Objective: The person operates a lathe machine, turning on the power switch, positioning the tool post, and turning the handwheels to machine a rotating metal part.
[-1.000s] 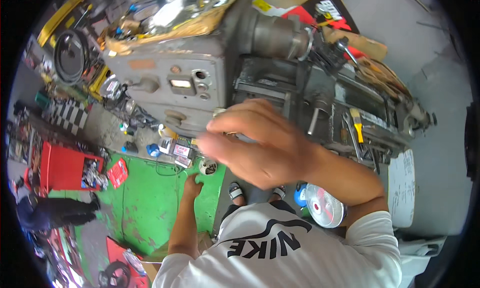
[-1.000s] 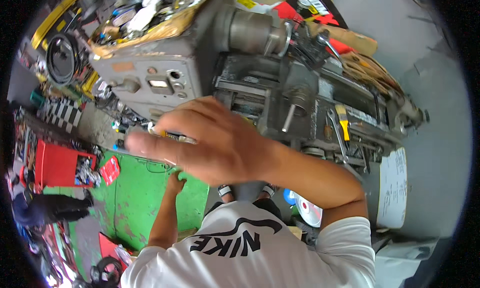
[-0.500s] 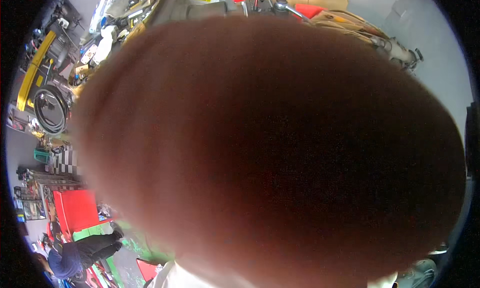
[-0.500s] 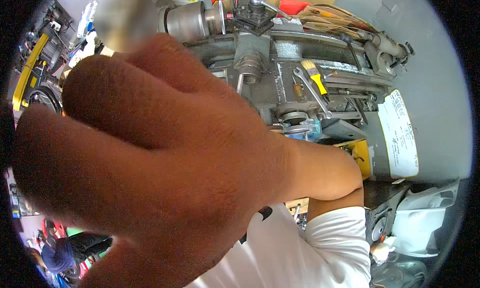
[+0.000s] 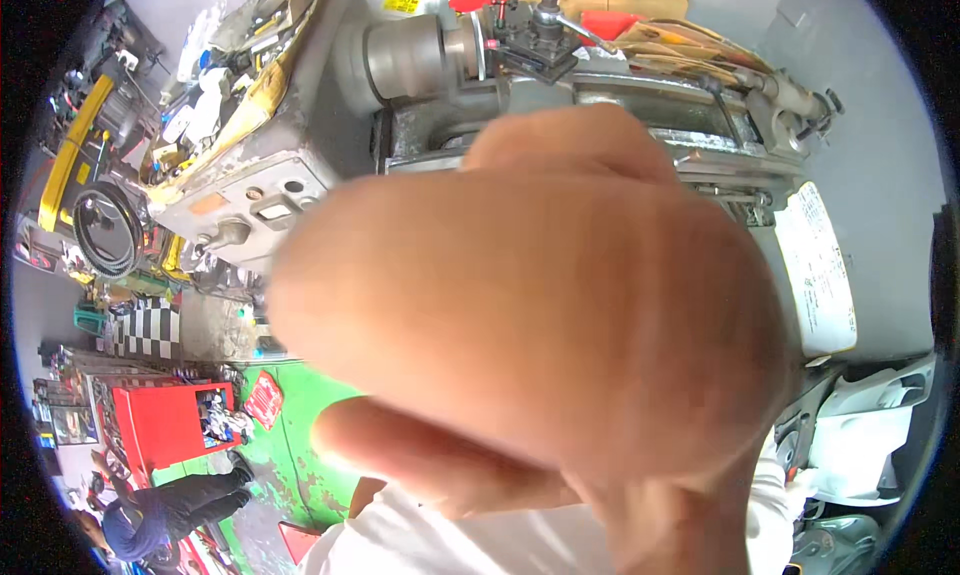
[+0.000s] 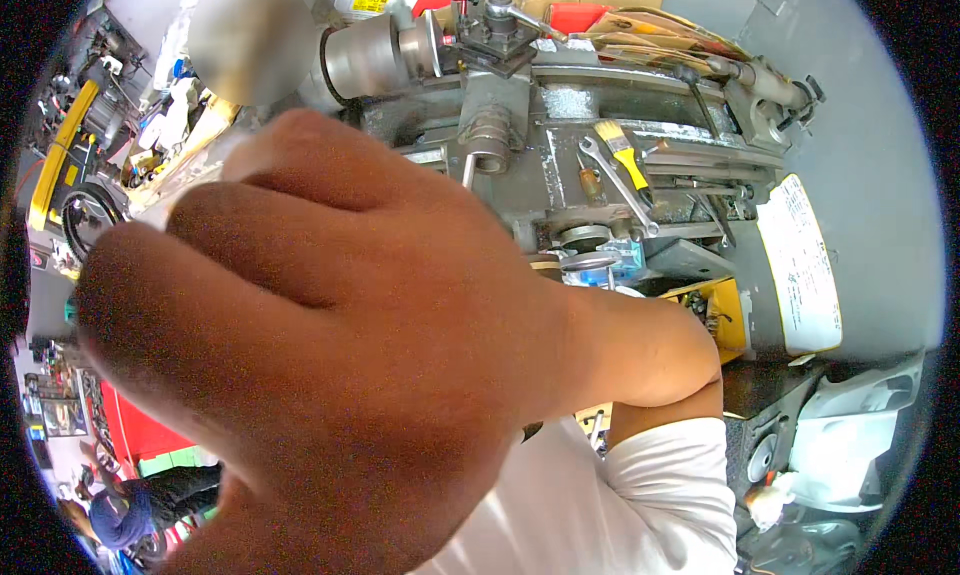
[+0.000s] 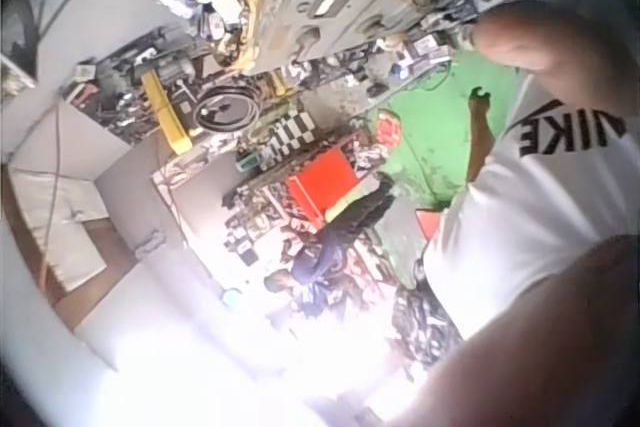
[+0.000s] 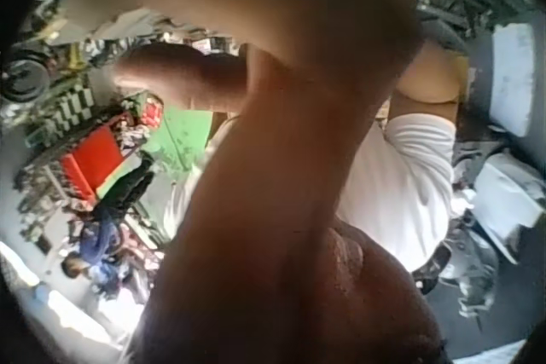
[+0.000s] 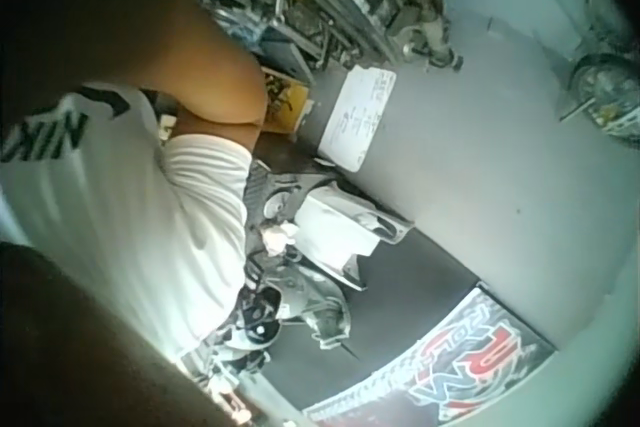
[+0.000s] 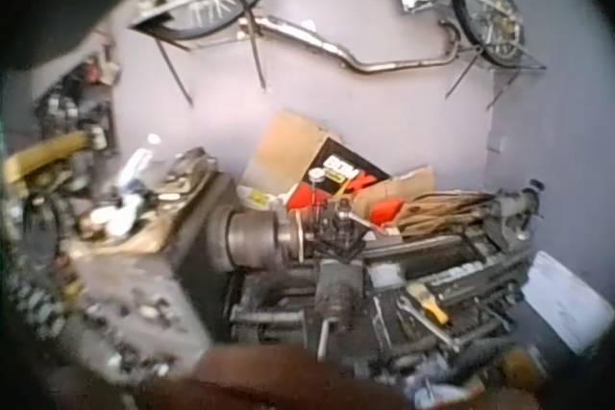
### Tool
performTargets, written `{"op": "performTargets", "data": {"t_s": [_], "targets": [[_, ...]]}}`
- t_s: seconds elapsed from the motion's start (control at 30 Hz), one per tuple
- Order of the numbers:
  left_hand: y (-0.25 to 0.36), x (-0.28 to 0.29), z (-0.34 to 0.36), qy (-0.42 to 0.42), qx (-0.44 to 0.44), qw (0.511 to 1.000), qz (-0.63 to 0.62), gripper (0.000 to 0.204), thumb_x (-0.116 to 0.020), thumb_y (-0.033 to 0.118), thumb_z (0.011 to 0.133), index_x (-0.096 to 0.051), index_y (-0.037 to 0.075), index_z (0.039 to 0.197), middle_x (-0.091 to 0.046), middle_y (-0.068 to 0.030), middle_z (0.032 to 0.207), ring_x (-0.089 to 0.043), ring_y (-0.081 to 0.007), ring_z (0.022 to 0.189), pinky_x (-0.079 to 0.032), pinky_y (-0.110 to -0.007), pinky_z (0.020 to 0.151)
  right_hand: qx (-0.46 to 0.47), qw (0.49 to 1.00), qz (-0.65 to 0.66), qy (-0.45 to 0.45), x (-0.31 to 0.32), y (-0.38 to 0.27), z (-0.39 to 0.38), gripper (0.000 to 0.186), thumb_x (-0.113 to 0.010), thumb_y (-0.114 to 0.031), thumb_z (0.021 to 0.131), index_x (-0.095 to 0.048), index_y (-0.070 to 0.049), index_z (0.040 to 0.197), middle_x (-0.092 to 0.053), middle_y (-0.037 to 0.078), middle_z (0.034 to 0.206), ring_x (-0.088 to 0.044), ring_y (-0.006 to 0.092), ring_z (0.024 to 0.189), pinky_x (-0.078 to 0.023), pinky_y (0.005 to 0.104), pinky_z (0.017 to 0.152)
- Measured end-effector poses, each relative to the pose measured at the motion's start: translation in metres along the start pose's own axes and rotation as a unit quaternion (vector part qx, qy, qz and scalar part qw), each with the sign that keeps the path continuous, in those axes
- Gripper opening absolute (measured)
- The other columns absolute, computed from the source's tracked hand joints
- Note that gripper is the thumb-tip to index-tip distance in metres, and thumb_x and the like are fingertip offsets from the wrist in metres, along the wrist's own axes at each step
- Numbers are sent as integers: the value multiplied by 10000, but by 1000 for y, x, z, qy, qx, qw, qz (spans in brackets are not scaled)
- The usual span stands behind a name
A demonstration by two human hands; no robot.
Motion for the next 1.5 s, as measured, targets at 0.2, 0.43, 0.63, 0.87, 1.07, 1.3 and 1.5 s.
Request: {"op": "performTargets", "data": {"t_s": [0.2,0.43,0.63,0.87,1.07,1.3,1.5], "targets": [[37,-5,19,-8,-16,1000,-22,380,-746,153,793,-693,65,1159,-733,-144,994,-695,-311,908,-562,-398,822,13,1000,7,-1,-4,1,3,303,-711,-123,838,-710,-86,1139,-640,36,1029,-567,205,830,-445,346,762],[57,-7,30,-10,-30,999,-37,358,-743,143,794,-697,71,1142,-735,-129,970,-694,-295,888,-562,-390,807,50,999,8,-19,5,-5,20,293,-716,-132,840,-712,-80,1128,-638,38,1008,-564,203,794,-446,342,735],[79,-8,47,-15,-45,998,-40,340,-741,135,796,-700,77,1128,-736,-116,949,-694,-281,871,-561,-384,794,122,992,-3,-42,24,-16,39,284,-721,-140,841,-713,-76,1118,-636,40,990,-561,201,764,-447,339,712],[75,-5,56,-17,-40,998,-34,319,-738,125,797,-704,83,1111,-738,-101,925,-693,-265,851,-561,-377,779,139,989,-3,-55,26,-9,51,276,-727,-149,843,-715,-71,1107,-633,42,970,-557,199,728,-448,335,684],[-3,13,46,-12,-4,999,42,301,-736,117,799,-708,89,1097,-740,-87,904,-693,-252,834,-561,-371,767,137,989,-2,-58,40,-11,49,269,-732,-157,844,-717,-66,1098,-631,43,952,-554,197,697,-449,332,661],[-132,57,6,3,124,986,113,281,-734,107,800,-711,95,1080,-742,-72,880,-692,-236,814,-560,-364,752,121,991,24,-49,34,6,34,263,-738,-166,846,-719,-61,1087,-629,45,931,-551,195,661,-451,328,634],[-167,78,-15,33,239,970,-19,265,-732,99,802,-715,101,1066,-744,-59,859,-691,-222,797,-560,-358,739,-220,879,226,-356,52,42,-50,218,-714,-238,921,-717,-48,1029,-677,54,888,-585,222,663,-461,349,620]]}}
Point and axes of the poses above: each hand's wrist, its own z-axis towards the middle knuckle, its own x-axis out of the back of the hand, y = z × x, the point moved 1 cm from there along z, towards the middle knuckle
